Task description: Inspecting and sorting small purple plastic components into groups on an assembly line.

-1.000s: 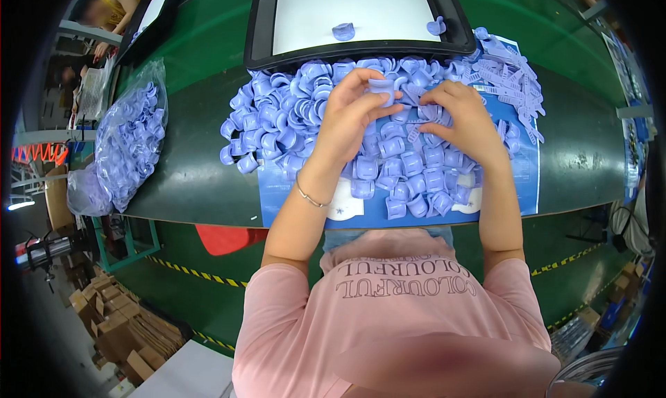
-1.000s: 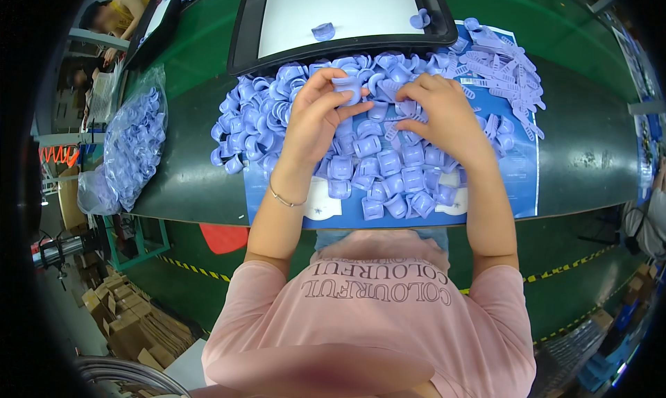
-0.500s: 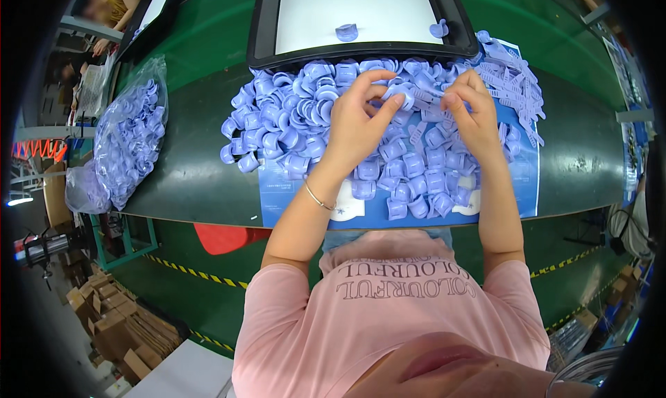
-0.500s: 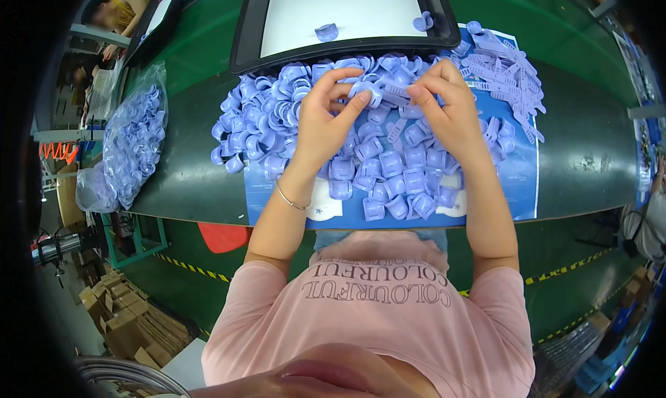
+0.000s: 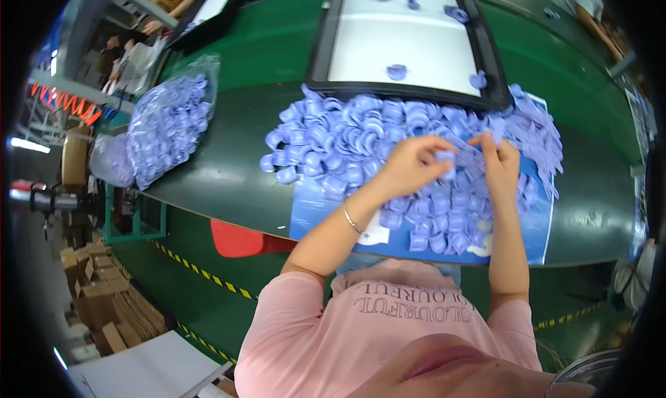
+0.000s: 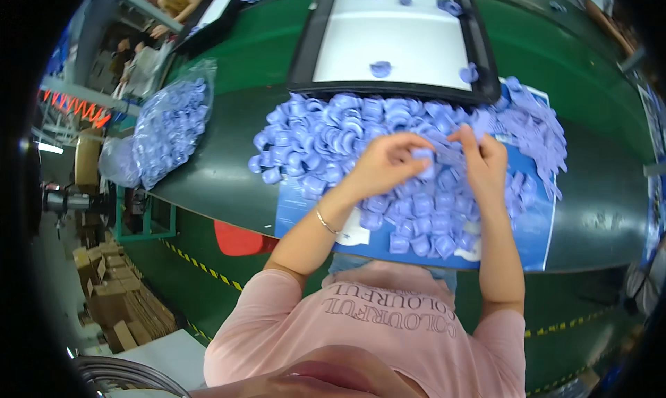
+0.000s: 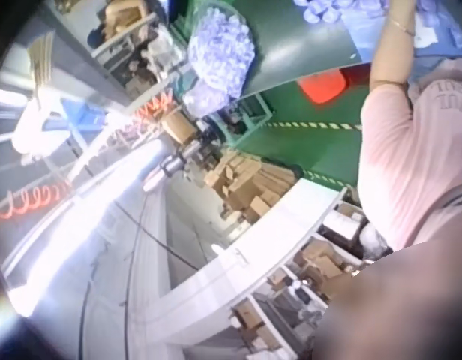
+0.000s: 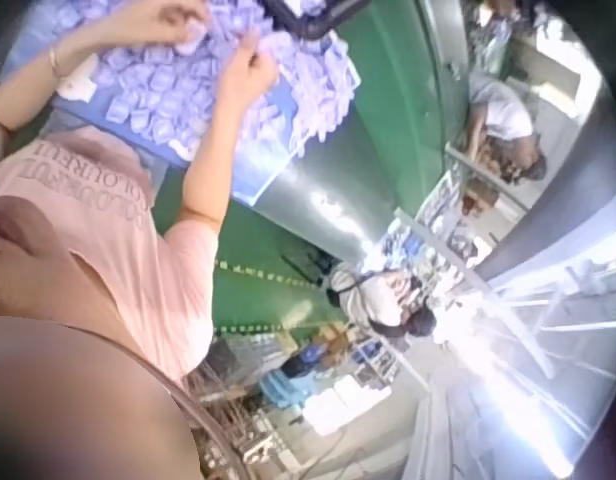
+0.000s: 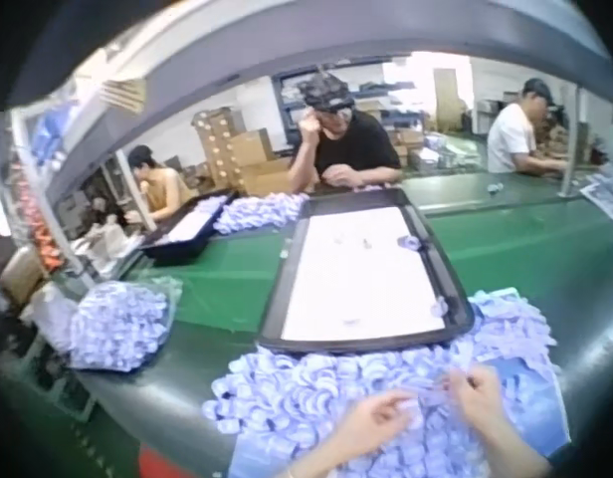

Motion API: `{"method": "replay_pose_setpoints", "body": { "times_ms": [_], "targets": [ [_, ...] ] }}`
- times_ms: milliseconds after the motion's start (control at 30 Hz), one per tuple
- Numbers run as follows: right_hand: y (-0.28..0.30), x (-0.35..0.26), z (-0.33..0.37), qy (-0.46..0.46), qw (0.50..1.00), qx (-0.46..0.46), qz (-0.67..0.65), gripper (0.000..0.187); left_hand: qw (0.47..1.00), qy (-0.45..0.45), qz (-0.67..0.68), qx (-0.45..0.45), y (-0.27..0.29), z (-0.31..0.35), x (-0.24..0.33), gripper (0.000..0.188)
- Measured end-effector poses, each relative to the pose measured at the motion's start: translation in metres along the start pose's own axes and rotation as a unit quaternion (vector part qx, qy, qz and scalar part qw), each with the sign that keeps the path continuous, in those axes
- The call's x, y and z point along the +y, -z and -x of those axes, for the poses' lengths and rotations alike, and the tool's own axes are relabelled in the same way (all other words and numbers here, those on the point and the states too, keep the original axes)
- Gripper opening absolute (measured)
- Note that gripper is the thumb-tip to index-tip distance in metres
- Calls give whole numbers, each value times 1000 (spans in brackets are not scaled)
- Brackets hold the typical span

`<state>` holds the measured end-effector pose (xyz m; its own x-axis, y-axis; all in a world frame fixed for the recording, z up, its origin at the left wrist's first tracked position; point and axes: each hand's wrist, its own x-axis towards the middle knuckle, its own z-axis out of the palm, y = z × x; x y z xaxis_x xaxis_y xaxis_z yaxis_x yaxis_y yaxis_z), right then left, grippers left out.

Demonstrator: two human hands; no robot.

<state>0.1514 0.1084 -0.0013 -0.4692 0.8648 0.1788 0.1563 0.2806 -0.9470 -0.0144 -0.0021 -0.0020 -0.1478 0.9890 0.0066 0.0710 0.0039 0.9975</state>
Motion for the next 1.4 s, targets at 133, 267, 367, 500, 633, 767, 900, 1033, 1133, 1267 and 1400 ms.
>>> {"method": "replay_pose_setpoints", "body": {
  "times_ms": [133, 267, 367, 500, 633, 767, 900, 1033, 1133, 1267, 1400],
  "targets": [
    [-3, -4, 4, -27, 999, -15, -21, 18, 995, 1, 72, -65, -7, 4, 3, 22],
    [-11, -13, 9, 99, 993, -53, 43, 14, 995, -4, 48, -91, -5, 7, 7, 23],
    [-16, -25, 13, 252, 953, -125, 115, 27, 997, 26, 56, -48, -1, 5, 5, 23],
    [-15, -30, 10, 264, 944, -168, 101, 29, 994, -34, 107, -12, 3, -1, -5, 22],
    [-12, -20, 8, 155, 960, -212, -101, 63, 994, -65, 91, 2, -3, -1, -5, 26],
    [-7, -8, 6, 81, 963, -198, -166, 46, 996, -76, 56, 10, -7, 4, -5, 34],
    [-22, -6, 12, 74, 964, -121, -225, 13, 994, -93, 56, 16, -9, 3, -6, 37],
    [-20, -19, 12, -1, 968, -94, -231, 20, 998, -62, 19, 2, -8, 3, 6, 40],
    [-19, -11, 10, -20, 977, -98, -191, 15, 999, -28, -18, 4, -6, 4, 4, 40],
    [-17, -13, 7, 63, 984, -42, -163, 11, 999, 11, -7, 40, -3, 2, 8, 36],
    [-9, -20, 9, -103, 957, -105, -250, 12, 994, -17, 30, 102, -3, 0, 2, 27]
  ]
}}
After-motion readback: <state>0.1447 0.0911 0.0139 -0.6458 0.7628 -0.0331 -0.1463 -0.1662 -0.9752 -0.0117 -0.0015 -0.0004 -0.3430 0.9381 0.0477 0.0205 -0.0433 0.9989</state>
